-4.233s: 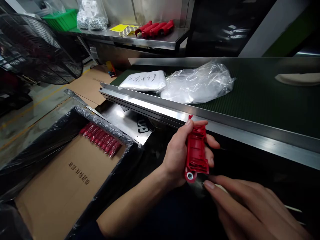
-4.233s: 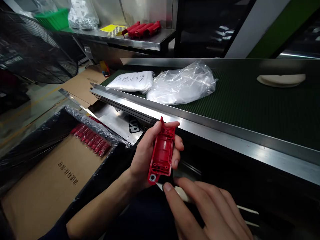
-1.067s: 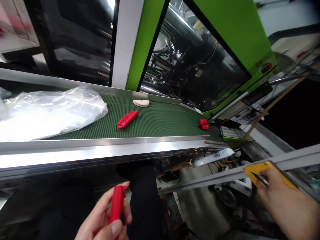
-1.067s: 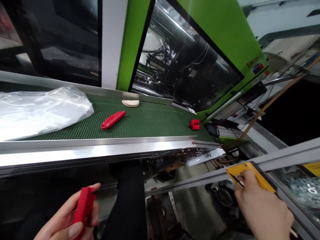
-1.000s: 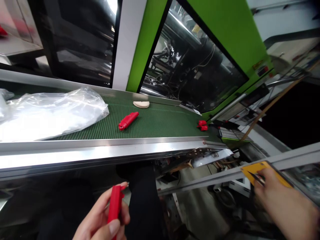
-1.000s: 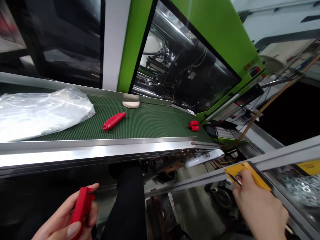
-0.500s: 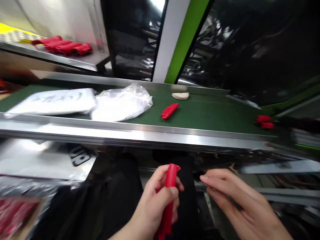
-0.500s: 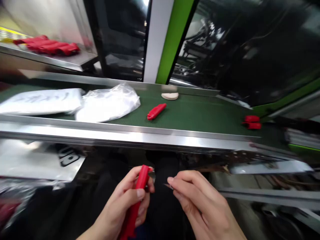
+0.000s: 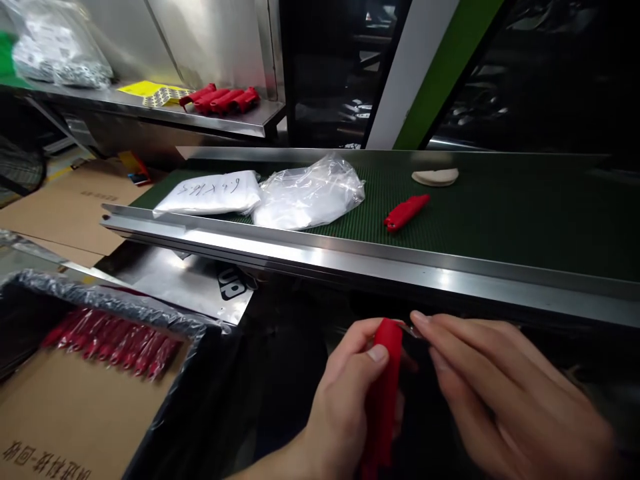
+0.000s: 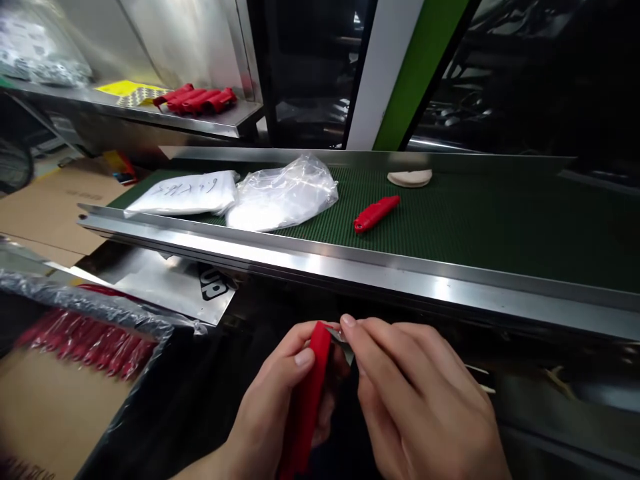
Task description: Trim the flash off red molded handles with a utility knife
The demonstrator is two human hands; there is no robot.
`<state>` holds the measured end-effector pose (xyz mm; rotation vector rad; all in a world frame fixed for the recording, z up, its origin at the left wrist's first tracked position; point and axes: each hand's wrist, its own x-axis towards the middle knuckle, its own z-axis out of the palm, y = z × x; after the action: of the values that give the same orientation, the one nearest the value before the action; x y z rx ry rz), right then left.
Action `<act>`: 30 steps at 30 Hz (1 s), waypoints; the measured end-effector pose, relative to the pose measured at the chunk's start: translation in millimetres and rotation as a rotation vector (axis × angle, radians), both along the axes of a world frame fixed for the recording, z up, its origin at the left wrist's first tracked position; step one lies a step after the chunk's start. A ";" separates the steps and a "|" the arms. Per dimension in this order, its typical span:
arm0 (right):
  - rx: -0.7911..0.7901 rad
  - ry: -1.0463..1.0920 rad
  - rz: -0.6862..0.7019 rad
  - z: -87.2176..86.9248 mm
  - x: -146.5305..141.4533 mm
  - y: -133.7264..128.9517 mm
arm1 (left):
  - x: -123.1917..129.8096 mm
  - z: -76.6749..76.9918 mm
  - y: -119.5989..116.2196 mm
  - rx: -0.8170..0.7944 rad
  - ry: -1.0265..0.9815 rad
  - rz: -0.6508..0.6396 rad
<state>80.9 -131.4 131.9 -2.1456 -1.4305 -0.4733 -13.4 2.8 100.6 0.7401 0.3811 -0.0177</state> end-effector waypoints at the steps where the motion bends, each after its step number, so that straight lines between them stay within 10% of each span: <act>1: 0.002 -0.015 0.007 0.2 1.0 -0.5 | 0.2 0.4 0.3 0.000 -0.003 0.004; 30: -0.108 -0.064 0.087 -2.9 4.9 -15.6 | 8.2 5.2 8.9 0.042 0.064 0.001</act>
<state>85.8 -147.0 128.9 -2.1586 -1.6113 -0.4456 -5.2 11.6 105.8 0.7818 0.4444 -0.0324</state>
